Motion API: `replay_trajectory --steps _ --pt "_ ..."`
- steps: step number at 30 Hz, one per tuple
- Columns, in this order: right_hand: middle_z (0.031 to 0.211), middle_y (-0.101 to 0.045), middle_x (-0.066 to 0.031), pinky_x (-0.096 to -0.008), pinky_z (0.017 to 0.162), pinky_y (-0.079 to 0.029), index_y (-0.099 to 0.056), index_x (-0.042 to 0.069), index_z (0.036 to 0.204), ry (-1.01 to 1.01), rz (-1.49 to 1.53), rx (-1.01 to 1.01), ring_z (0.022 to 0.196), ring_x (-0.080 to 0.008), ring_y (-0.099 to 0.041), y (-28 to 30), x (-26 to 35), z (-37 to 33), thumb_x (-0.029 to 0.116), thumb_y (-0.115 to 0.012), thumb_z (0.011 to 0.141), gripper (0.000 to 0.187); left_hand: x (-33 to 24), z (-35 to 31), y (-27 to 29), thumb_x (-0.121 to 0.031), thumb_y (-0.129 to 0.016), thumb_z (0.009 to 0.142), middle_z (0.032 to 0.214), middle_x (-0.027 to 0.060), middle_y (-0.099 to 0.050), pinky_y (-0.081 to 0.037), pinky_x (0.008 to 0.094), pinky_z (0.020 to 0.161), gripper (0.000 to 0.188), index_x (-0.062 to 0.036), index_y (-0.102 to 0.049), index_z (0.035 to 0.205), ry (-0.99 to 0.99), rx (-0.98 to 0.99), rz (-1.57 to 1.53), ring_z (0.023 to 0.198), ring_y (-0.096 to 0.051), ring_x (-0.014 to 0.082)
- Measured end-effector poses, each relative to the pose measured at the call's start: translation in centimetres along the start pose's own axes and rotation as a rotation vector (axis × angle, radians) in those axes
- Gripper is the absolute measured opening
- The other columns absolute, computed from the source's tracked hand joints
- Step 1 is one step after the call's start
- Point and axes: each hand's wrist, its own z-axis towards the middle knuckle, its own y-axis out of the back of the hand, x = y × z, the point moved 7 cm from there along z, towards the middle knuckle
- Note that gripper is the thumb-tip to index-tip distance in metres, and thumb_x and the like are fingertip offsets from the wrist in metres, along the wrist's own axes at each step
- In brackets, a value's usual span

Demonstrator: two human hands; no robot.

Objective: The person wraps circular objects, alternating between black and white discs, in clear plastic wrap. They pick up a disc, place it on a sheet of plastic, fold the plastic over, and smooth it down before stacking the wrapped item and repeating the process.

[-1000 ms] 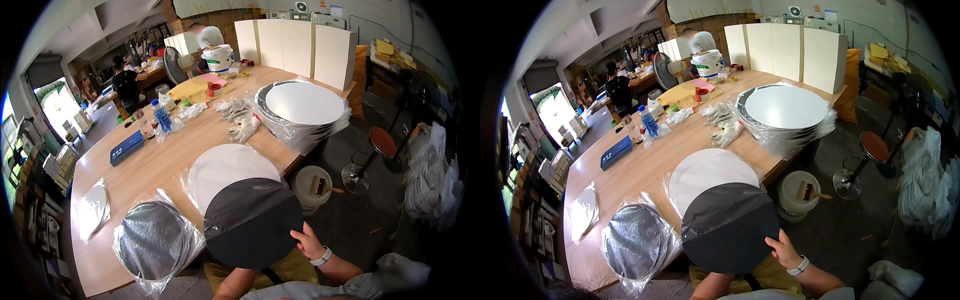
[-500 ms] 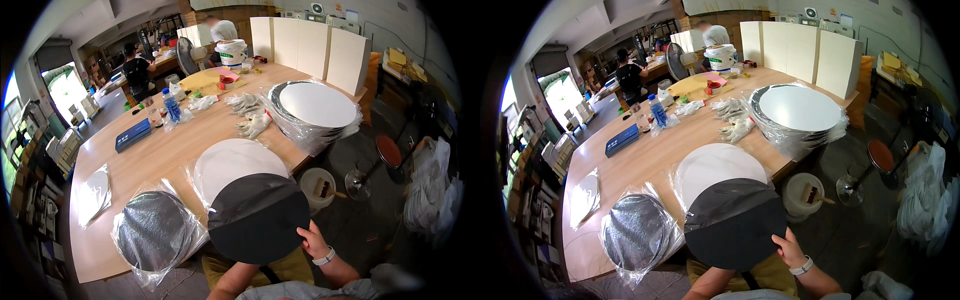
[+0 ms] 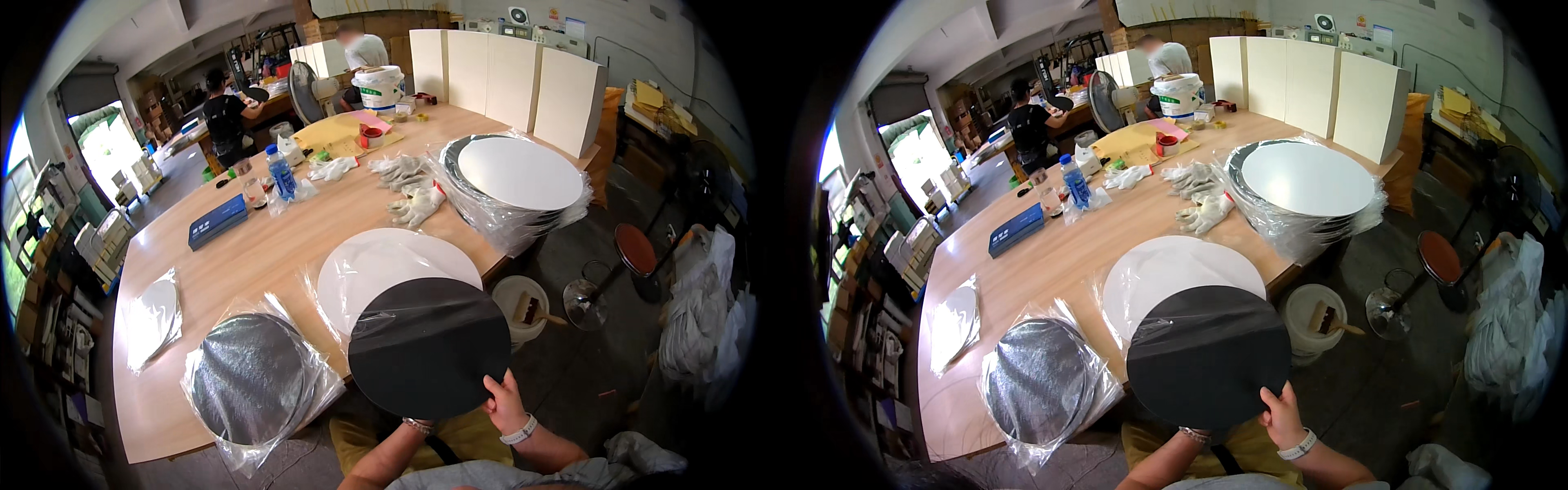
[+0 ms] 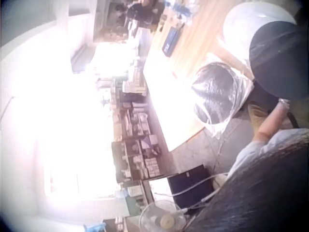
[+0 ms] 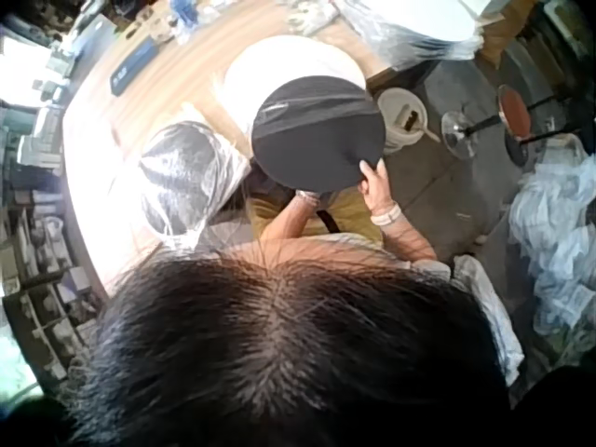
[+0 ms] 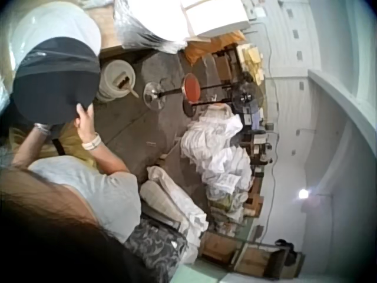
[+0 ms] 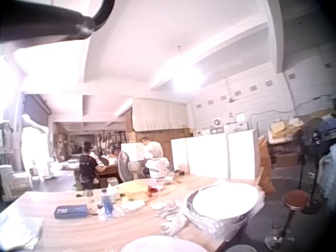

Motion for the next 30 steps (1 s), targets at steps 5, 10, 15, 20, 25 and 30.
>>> replay_trajectory --steps 5,10,15,20,25,30 --pt "0.087 -0.054 0.0016 -0.0176 0.037 -0.03 -0.046 0.014 0.114 0.062 -0.132 0.083 0.046 -0.0037 -0.04 1.4 2.4 -0.6 0.007 -0.053 0.087 0.029 -3.1 0.8 6.0 -0.019 -0.053 0.091 0.121 0.0117 -0.053 -0.043 0.0328 0.092 0.035 -0.0019 -0.049 0.122 0.082 -0.179 -0.172 0.112 -0.051 0.0194" --pt "0.085 -0.056 0.0029 -0.0159 0.035 -0.029 -0.047 0.015 0.116 0.098 -0.088 0.11 0.045 -0.0026 -0.042 2.7 3.4 -0.1 0.007 -0.053 0.088 0.03 0.7 0.4 12.7 -0.01 -0.052 0.092 0.072 0.0009 -0.06 -0.044 0.0197 0.059 0.015 0.0017 -0.058 0.084 0.421 -0.497 -0.68 0.064 -0.055 0.0069" --pt "0.084 -0.055 0.0017 -0.018 0.038 -0.034 -0.046 0.014 0.114 0.129 -0.01 0.025 0.045 -0.0041 -0.042 1.7 3.1 0.1 0.008 -0.053 0.09 0.026 -5.5 0.1 13.1 -0.008 -0.052 0.091 0.061 0.0037 -0.057 -0.044 0.021 0.05 0.014 0.0018 -0.057 0.083 0.19 -0.43 -0.18 0.053 -0.054 0.0072" --pt "0.08 -0.051 0.0016 -0.0227 0.04 -0.038 -0.045 0.015 0.11 0.057 -0.017 0.105 0.048 -0.009 -0.047 0.4 1.3 0.6 0.014 -0.055 0.091 0.021 -1.7 -1.1 9.0 -0.015 -0.052 0.092 0.095 0.006 -0.063 -0.046 0.0216 0.063 0.019 0.0007 -0.055 0.101 0.426 -0.637 -0.857 0.08 -0.057 0.0071" --pt "0.076 -0.048 0.0013 -0.0251 0.042 -0.04 -0.044 0.015 0.097 0.052 0.008 0.111 0.048 -0.0114 -0.049 0.6 1.5 0.9 0.013 -0.056 0.091 0.013 -0.4 0.3 6.2 -0.019 -0.054 0.091 0.095 0.0048 -0.06 -0.049 0.0258 0.063 0.018 -0.0042 -0.053 0.103 0.357 -0.474 -0.784 0.084 -0.059 0.0119" --pt "0.074 -0.048 -0.0012 -0.0299 0.045 -0.045 -0.041 0.013 0.092 0.033 0.047 0.074 0.052 -0.0157 -0.054 -0.2 -0.7 3.4 0.015 -0.059 0.089 0.018 -0.7 -0.2 5.2 -0.018 -0.05 0.094 0.088 0.0068 -0.061 -0.051 0.0258 0.054 0.017 -0.0043 -0.05 0.103 0.472 -0.488 -0.857 0.07 -0.063 0.0155"
